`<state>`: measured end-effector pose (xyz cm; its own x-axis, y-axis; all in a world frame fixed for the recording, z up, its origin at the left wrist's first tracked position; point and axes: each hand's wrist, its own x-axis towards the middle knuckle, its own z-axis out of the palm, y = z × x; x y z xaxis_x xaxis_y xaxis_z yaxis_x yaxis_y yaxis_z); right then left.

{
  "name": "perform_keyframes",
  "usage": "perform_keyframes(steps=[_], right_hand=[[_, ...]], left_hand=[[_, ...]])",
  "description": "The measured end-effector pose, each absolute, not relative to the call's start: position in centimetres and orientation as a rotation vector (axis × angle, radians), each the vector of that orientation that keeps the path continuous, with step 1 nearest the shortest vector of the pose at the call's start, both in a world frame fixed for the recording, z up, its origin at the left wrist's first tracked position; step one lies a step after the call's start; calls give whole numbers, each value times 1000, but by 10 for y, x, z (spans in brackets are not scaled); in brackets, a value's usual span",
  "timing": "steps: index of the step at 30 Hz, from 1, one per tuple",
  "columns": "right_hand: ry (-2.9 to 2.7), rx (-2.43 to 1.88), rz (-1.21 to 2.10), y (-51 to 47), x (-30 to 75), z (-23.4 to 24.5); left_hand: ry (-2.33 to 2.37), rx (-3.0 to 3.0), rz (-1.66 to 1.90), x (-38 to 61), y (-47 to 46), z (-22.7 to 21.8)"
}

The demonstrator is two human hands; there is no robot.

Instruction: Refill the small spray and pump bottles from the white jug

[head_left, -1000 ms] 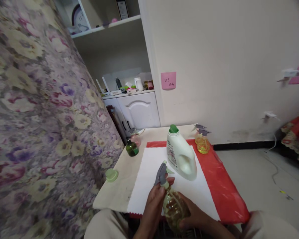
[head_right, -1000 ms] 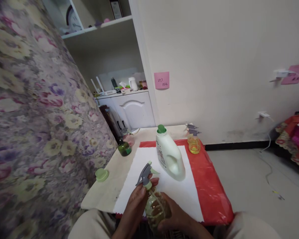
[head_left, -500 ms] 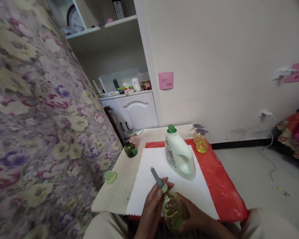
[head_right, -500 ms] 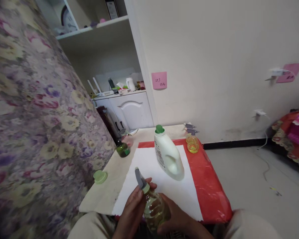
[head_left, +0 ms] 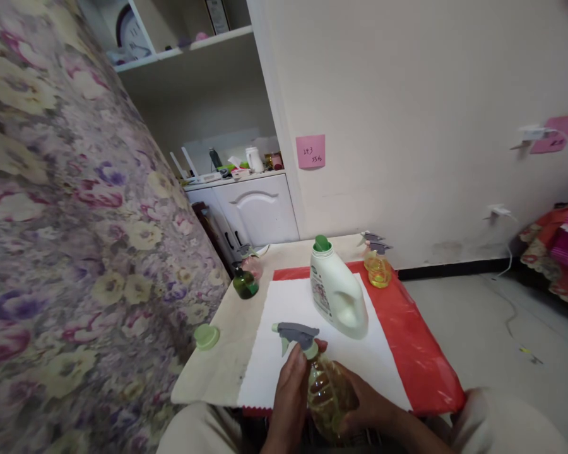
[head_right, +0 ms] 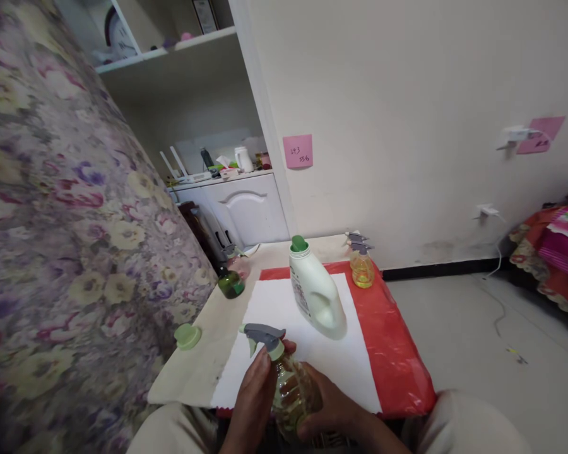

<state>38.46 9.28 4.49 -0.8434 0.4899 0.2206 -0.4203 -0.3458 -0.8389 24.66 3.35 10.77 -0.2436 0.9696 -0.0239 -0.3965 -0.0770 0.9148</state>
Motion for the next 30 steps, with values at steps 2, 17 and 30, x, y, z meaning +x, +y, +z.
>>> perform_keyframes(steps=[2, 17, 30], right_hand=[[-1332, -74, 2245, 92, 386, 48], [-1266, -72, 2179, 96, 380, 35], [-1395, -172, 2070, 96, 383, 29]], left_hand=[[991, 790, 1541, 246, 33, 109], [1040, 824, 1546, 249, 43, 119], [978, 824, 1774, 236, 51, 123]])
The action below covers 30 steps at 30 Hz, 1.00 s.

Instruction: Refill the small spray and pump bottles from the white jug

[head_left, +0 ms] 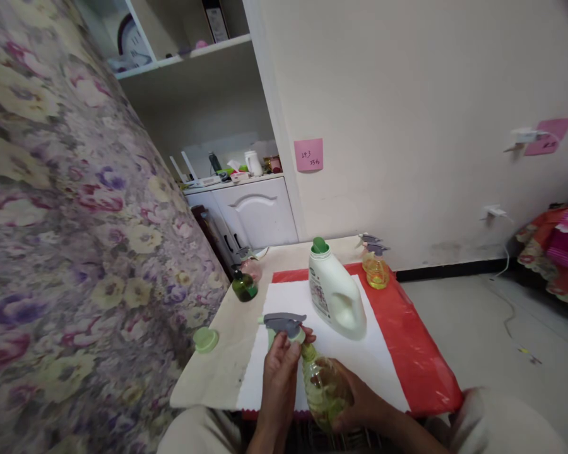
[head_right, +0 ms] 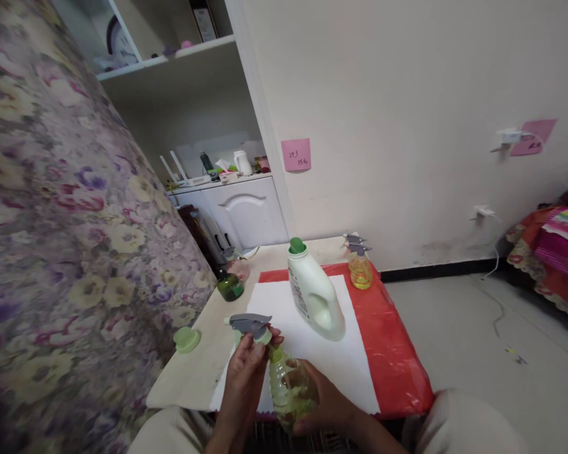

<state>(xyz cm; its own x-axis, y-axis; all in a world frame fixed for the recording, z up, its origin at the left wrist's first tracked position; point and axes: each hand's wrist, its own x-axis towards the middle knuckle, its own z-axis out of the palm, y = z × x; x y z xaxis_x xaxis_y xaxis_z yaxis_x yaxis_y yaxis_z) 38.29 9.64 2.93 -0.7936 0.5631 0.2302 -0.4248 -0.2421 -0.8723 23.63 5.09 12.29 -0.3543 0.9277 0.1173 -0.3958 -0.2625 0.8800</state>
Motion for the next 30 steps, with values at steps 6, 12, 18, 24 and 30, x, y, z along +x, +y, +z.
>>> perform_keyframes(steps=[6, 12, 18, 24, 30], right_hand=[[-1445, -281, 1980, 98, 381, 27], [-1461, -382, 1973, 99, 379, 18], [-1453, -504, 1932, 102, 381, 7], [-1421, -617, 1916, 102, 380, 8], [-1492, -658, 1752, 105, 380, 7]], left_hand=[[974, 905, 1876, 224, 44, 151], [964, 939, 2060, 209, 40, 189], [1195, 949, 2105, 184, 53, 198], [1757, 1048, 1544, 148, 81, 123], [2054, 1150, 1228, 120, 97, 60]])
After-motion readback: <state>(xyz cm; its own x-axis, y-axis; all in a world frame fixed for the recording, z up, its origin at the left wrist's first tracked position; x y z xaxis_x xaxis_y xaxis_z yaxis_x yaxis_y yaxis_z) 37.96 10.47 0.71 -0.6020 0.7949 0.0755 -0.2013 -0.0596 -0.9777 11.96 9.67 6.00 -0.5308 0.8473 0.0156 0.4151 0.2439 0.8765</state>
